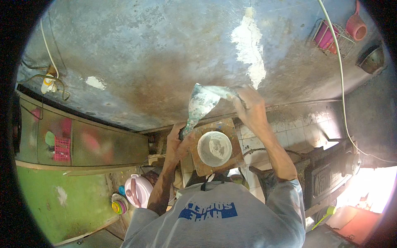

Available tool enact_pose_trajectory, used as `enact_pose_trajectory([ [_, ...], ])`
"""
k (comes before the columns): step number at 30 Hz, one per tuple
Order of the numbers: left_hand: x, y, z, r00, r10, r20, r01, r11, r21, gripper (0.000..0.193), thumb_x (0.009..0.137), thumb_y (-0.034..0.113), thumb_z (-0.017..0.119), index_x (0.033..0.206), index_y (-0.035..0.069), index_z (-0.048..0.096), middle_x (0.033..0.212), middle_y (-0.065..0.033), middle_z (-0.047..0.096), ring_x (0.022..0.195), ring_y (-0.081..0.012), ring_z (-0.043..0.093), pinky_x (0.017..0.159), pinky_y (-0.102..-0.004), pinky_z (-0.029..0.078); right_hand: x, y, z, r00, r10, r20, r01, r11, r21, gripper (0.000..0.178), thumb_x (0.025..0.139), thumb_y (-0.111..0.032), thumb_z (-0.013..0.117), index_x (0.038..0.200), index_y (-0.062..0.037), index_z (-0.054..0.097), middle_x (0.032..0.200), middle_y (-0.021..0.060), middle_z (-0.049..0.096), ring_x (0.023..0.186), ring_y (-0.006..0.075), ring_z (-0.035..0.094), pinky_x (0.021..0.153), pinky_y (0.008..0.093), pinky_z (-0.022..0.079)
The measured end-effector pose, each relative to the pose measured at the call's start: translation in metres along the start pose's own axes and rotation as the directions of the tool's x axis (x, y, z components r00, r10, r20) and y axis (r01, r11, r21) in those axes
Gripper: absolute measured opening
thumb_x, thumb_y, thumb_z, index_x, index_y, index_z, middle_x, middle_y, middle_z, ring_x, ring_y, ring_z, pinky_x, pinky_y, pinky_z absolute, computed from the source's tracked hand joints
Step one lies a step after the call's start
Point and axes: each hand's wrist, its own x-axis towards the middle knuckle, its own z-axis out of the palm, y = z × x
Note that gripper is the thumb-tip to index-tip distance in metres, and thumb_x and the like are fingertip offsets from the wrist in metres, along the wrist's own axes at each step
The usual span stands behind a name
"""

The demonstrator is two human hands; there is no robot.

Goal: The person mixes a white powder with water in a metal bowl using a trowel, then applies the resulting paste to a wall. The person uses a trowel to scoop the powder, stir the mixture, and spread it onto the wall surface.

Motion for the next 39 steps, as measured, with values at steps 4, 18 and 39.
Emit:
enact_pose_trajectory([
  [4,-0.010,0.007,-0.007,0.995,-0.013,0.099,-0.014,0.965,0.263,0.036,0.095,0.014,0.069,0.126,0.001,0.059,0.104,-0.0070,0.064,0.091,-0.0122,0.056,0.082,-0.0285,0.048,0.014,0.015,-0.003,0.960,0.278,-0.041,-0.269,0.950,0.162,0.015,0.089,-0.002,0.067,0.104,0.0015,0.067,0.092,0.0092,0.066,0.077,0.0160,0.061,0.072,0.0314,0.049],
  [18,-0.058,-0.051,-0.012,0.977,-0.207,-0.043,0.211,0.971,0.109,0.035,0.095,0.015,0.068,0.124,-0.001,0.058,0.109,-0.0070,0.061,0.097,-0.0132,0.054,0.087,-0.0289,0.046,0.115,0.131,-0.041,0.838,0.467,-0.282,-0.303,0.828,0.472,0.036,0.087,-0.020,0.077,0.113,0.0010,0.064,0.095,0.0077,0.069,0.082,0.0125,0.065,0.074,0.0274,0.054],
  [39,-0.059,-0.054,-0.005,0.957,-0.280,-0.069,0.284,0.957,0.061,0.030,0.095,0.013,0.070,0.120,0.000,0.062,0.104,-0.0045,0.061,0.096,-0.0128,0.054,0.088,-0.0288,0.045,0.165,0.155,-0.024,0.855,0.379,-0.354,-0.327,0.924,0.199,0.051,0.086,-0.017,0.074,0.130,0.0036,0.057,0.097,0.0146,0.072,0.083,0.0158,0.067,0.074,0.0323,0.053],
])
